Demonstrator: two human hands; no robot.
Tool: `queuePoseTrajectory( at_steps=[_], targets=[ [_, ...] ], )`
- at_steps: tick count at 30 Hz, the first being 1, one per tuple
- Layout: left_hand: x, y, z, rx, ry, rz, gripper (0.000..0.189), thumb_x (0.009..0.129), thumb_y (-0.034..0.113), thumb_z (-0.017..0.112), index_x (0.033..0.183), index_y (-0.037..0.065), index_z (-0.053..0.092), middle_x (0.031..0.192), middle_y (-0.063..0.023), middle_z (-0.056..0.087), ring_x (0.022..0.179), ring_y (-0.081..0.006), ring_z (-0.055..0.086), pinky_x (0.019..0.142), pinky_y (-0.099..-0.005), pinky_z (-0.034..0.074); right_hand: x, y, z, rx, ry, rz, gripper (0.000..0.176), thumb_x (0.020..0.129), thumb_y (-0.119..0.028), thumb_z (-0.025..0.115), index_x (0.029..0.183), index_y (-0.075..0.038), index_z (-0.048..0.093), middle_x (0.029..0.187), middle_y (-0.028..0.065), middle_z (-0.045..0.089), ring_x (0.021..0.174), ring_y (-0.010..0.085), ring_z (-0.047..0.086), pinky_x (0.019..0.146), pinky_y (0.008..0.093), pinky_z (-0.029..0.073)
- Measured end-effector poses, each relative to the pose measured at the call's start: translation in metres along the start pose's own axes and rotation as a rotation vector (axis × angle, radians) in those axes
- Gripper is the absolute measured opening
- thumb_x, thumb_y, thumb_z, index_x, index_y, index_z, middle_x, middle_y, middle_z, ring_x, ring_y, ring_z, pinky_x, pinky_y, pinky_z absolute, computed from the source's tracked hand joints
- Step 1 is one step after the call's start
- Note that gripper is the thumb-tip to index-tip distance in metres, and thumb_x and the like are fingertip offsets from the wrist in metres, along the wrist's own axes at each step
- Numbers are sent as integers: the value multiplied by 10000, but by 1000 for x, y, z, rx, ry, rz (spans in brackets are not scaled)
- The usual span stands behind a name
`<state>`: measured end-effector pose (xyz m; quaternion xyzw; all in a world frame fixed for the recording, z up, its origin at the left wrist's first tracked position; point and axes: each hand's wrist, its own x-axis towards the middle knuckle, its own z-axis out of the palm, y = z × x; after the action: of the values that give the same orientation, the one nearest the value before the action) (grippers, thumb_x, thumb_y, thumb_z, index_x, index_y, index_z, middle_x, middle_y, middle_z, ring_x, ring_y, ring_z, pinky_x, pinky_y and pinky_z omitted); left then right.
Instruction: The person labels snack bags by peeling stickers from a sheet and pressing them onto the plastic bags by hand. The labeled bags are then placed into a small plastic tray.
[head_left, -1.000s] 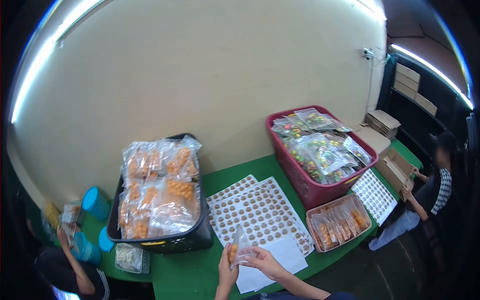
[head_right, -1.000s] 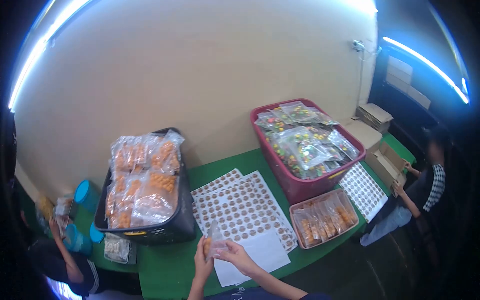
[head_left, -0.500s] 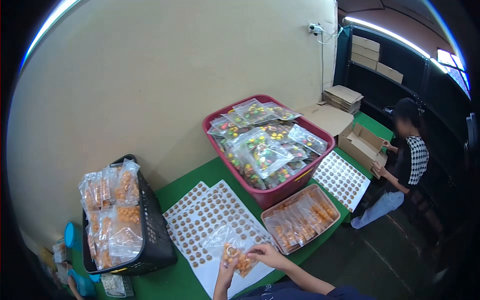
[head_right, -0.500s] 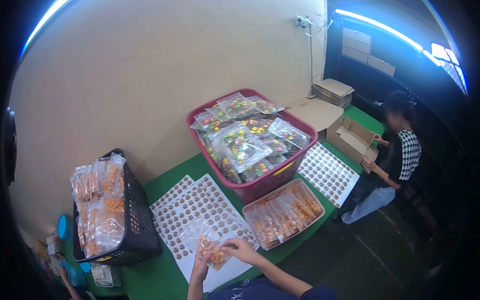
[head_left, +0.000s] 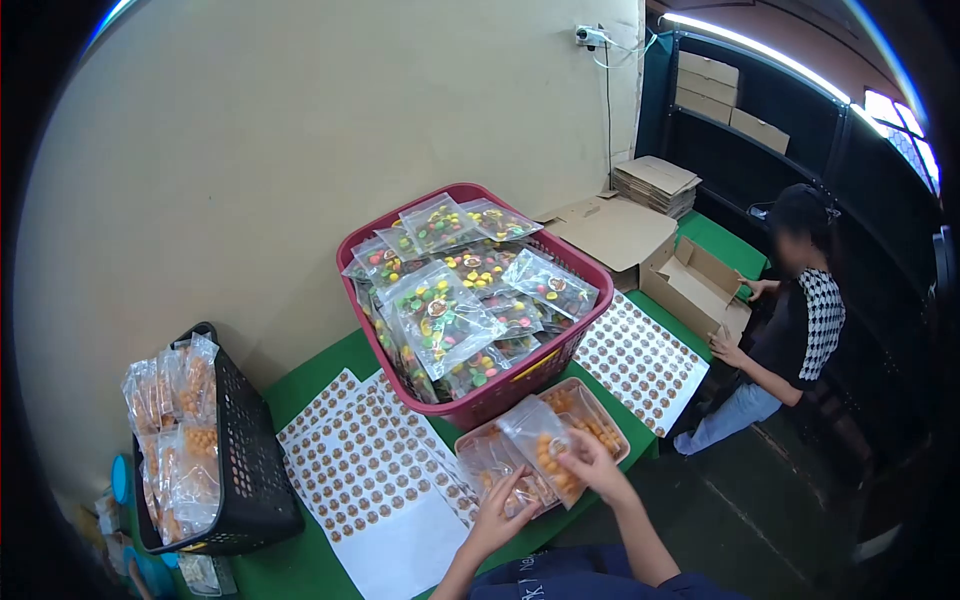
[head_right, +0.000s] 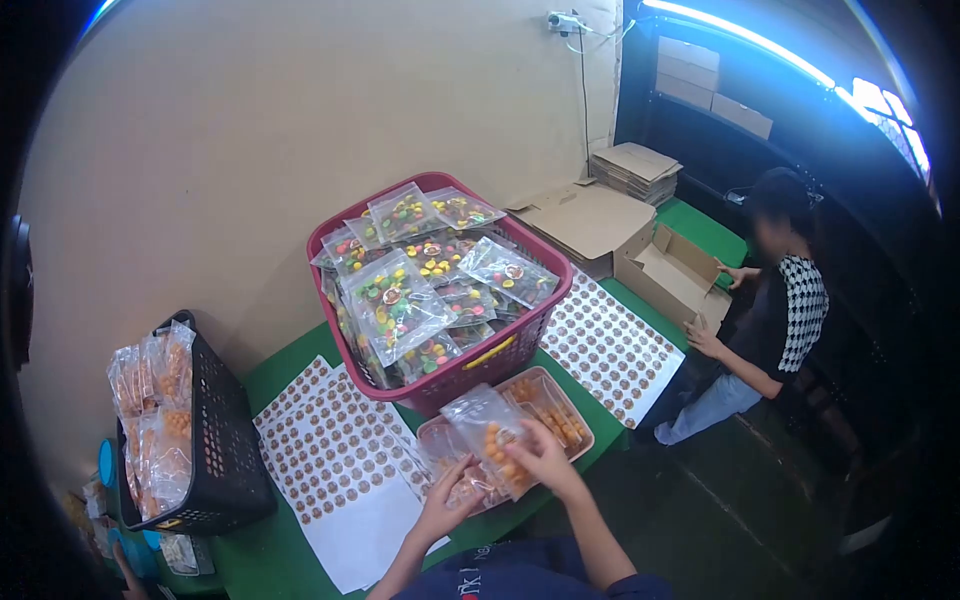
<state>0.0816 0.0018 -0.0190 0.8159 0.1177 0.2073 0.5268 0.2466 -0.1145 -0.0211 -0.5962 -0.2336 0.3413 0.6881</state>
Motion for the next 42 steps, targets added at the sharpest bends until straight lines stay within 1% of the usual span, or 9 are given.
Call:
queuePoseTrajectory(
  at_steps=[2, 3, 7, 10, 13, 17, 25, 28, 42],
  targets=[
    [20, -1, 19, 199, 20, 91, 516, 779, 260, 619, 1213, 40, 447, 1182, -174, 487, 1127, -313, 448, 943, -364, 349, 8, -10, -36, -234, 96, 87, 520, 791, -181, 642, 1208, 1, 391, 914, 62, 568, 804, 82, 531, 676, 222, 447],
    [30, 1, 29, 250, -11, 100, 501, 804, 256, 577, 1240, 64, 420, 1207, -161, 462, 1170, -316, 401, 969, -419, 311, 17, 14, -59, -374, 210, -63, 510, 798, -197, 634, 1201, 3, 393, 945, 86, 559, 826, 101, 526, 694, 225, 442],
    [66, 0, 79, 548, -130, 260, 578, 809, 301, 545, 1309, 122, 316, 1313, -72, 365, 1264, -259, 279, 997, -551, 172, 34, 23, -95, -200, 256, 49, 426, 837, -234, 587, 1184, -40, 435, 892, 64, 536, 797, 106, 505, 672, 234, 432],
    [73, -16, 103, 678, -130, 192, 610, 806, 300, 549, 1324, 118, 284, 1314, -68, 363, 1263, -237, 286, 985, -581, 158, 38, 24, -82, -166, 214, 91, 418, 843, -247, 576, 1186, -40, 458, 887, 63, 534, 796, 117, 507, 681, 233, 434],
    [65, -24, 98, 687, -68, 151, 597, 807, 274, 550, 1309, 85, 289, 1240, -90, 437, 1226, -220, 347, 974, -573, 177, 47, 65, -92, -609, 192, -5, 478, 803, -299, 612, 1202, -75, 473, 1166, 167, 400, 1075, 242, 423, 866, 328, 392],
    [58, -39, 91, 606, 0, 11, 512, 810, 274, 550, 1225, 40, 362, 1200, -114, 470, 1199, -214, 383, 977, -573, 168, 47, 76, -84, -885, 113, -157, 452, 754, -218, 625, 1155, -50, 501, 1198, 192, 348, 1159, 328, 340, 960, 367, 305],
    [62, -57, 110, 508, 159, -43, 557, 778, 357, 581, 1185, 26, 395, 1228, -158, 432, 1213, -286, 356, 975, -587, 169, 48, 77, -78, -812, 118, -155, 408, 755, -101, 504, 1142, 23, 467, 1202, 202, 425, 1157, 324, 384, 976, 379, 293],
    [67, -46, 111, 680, 175, -85, 591, 766, 384, 582, 1196, 21, 400, 1283, -161, 379, 1255, -287, 290, 973, -611, 145, 42, 76, -78, -753, 117, -170, 424, 784, -95, 485, 1187, 26, 431, 1213, 203, 440, 1167, 318, 390, 988, 373, 281],
    [58, -55, 89, 659, -157, -145, 631, 717, 382, 603, 1212, 33, 428, 1282, -144, 374, 1286, -305, 217, 922, -693, 62, 28, 70, -47, -740, -16, -227, 391, 860, -113, 448, 1219, 27, 385, 1235, 190, 428, 1160, 314, 401, 978, 354, 296]
  ],
)
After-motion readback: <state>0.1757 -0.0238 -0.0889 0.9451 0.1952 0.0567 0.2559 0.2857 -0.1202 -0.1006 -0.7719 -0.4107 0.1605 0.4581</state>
